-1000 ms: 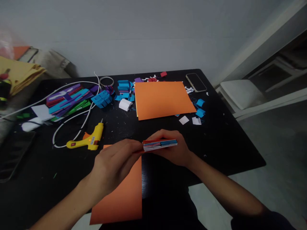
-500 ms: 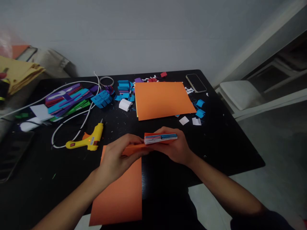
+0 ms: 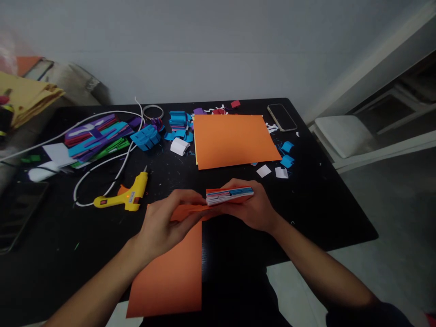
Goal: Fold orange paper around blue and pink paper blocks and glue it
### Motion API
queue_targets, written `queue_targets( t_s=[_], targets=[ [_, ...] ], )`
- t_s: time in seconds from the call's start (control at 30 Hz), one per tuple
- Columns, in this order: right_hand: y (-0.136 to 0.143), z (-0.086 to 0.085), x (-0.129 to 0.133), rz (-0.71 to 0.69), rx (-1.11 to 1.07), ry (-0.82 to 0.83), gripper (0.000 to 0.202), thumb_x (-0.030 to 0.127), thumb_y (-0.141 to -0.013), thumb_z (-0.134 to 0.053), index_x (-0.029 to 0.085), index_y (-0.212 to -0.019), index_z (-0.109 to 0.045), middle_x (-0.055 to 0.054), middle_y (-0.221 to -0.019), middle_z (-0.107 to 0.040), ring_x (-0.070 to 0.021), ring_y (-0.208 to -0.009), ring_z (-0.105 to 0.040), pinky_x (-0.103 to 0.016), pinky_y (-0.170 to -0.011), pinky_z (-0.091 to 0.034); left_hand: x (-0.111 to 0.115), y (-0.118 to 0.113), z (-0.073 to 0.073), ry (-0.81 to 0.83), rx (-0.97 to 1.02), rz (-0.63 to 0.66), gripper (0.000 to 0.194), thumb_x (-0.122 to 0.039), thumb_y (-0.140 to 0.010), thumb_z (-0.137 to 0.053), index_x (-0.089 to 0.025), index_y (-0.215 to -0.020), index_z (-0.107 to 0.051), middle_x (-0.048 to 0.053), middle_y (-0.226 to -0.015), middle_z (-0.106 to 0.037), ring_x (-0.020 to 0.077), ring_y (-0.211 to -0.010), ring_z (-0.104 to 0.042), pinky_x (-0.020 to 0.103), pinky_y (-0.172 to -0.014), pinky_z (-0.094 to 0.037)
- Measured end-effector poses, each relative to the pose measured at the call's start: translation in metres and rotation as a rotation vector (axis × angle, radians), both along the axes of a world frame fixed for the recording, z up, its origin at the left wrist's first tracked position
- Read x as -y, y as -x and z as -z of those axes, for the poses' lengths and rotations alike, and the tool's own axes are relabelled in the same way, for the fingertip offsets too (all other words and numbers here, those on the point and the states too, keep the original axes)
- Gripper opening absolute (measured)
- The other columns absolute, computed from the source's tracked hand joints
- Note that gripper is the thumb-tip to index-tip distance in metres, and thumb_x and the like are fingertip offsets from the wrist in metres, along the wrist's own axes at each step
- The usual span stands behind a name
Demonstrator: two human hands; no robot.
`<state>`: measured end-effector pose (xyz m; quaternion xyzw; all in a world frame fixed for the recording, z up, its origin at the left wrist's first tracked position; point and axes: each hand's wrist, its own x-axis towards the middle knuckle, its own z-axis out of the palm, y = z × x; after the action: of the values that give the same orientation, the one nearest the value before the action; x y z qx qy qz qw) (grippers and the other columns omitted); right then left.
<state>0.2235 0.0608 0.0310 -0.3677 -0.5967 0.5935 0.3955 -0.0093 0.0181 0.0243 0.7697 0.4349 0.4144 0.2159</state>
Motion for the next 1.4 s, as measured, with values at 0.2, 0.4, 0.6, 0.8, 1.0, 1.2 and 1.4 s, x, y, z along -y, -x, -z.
queue_targets(
  t_s=[0.2, 0.4, 0.6, 0.8, 1.0, 1.2, 1.4],
  targets=[
    [-0.001, -0.001, 0.000, 0.006, 0.058, -0.052, 0.025, 0.037, -0.074, -0.093, 0.022, -0.088, -0.078, 0.000, -0.081, -0.080, -0.0171, -0.072, -0.074, -0.028, -0.066, -0.060, 0.001, 0.002, -0.026, -0.376, -0.240, 0.047, 0.039, -0.010, -0.091, -0.076, -0.022, -0.128, -0.071, 0.012, -0.138, -0.071, 0.0209, -0.111, -0.077, 0.029, -0.093, -0.065],
    [0.000, 0.001, 0.001, -0.016, -0.011, -0.033, 0.024, 0.031, -0.074, -0.092, 0.024, -0.093, -0.079, 0.001, -0.087, -0.080, -0.0169, -0.077, -0.075, -0.030, -0.072, -0.061, -0.004, -0.002, -0.048, -0.434, -0.318, 0.080, 0.028, -0.007, -0.094, -0.072, -0.018, -0.119, -0.077, 0.007, -0.117, -0.081, 0.0151, -0.095, -0.080, 0.020, -0.082, -0.066],
    [0.002, 0.007, 0.002, 0.015, -0.071, -0.006, 0.026, 0.026, -0.069, -0.094, 0.024, -0.090, -0.078, 0.001, -0.084, -0.079, -0.0173, -0.076, -0.075, -0.031, -0.073, -0.062, -0.008, -0.003, -0.053, -0.402, -0.276, 0.183, 0.031, -0.002, -0.095, -0.067, -0.015, -0.122, -0.074, 0.009, -0.117, -0.081, 0.0177, -0.102, -0.079, 0.023, -0.086, -0.066],
    [0.006, 0.013, 0.004, 0.082, -0.057, -0.033, 0.026, 0.031, -0.068, -0.095, 0.022, -0.086, -0.078, 0.001, -0.080, -0.078, -0.0162, -0.072, -0.071, -0.030, -0.070, -0.058, -0.007, -0.002, -0.049, -0.393, -0.277, 0.152, 0.033, -0.008, -0.095, -0.071, -0.018, -0.126, -0.071, 0.008, -0.120, -0.080, 0.0195, -0.104, -0.079, 0.029, -0.088, -0.068],
    [0.007, 0.016, 0.000, 0.107, -0.026, -0.060, 0.028, 0.031, -0.068, -0.094, 0.021, -0.087, -0.078, 0.000, -0.082, -0.078, -0.0166, -0.073, -0.069, -0.031, -0.070, -0.056, -0.014, -0.001, -0.050, -0.409, -0.303, 0.165, 0.029, -0.008, -0.094, -0.072, -0.016, -0.121, -0.072, 0.009, -0.117, -0.080, 0.0182, -0.102, -0.079, 0.026, -0.089, -0.066],
    [0.010, 0.022, 0.001, 0.134, -0.074, -0.058, 0.029, 0.032, -0.066, -0.096, 0.021, -0.085, -0.077, 0.000, -0.082, -0.078, -0.0167, -0.074, -0.069, -0.031, -0.070, -0.055, -0.017, -0.002, -0.050, -0.413, -0.299, 0.170, 0.023, -0.005, -0.093, -0.072, -0.014, -0.114, -0.073, 0.009, -0.114, -0.080, 0.0170, -0.098, -0.079, 0.024, -0.087, -0.065],
    [0.014, 0.024, 0.001, 0.180, -0.046, -0.083, 0.031, 0.035, -0.064, -0.097, 0.022, -0.083, -0.077, 0.001, -0.078, -0.076, -0.0163, -0.071, -0.067, -0.030, -0.067, -0.053, -0.018, -0.001, -0.051, -0.434, -0.304, 0.190, 0.026, -0.003, -0.093, -0.070, -0.014, -0.118, -0.072, 0.010, -0.114, -0.080, 0.0176, -0.101, -0.078, 0.025, -0.088, -0.065]
  ],
)
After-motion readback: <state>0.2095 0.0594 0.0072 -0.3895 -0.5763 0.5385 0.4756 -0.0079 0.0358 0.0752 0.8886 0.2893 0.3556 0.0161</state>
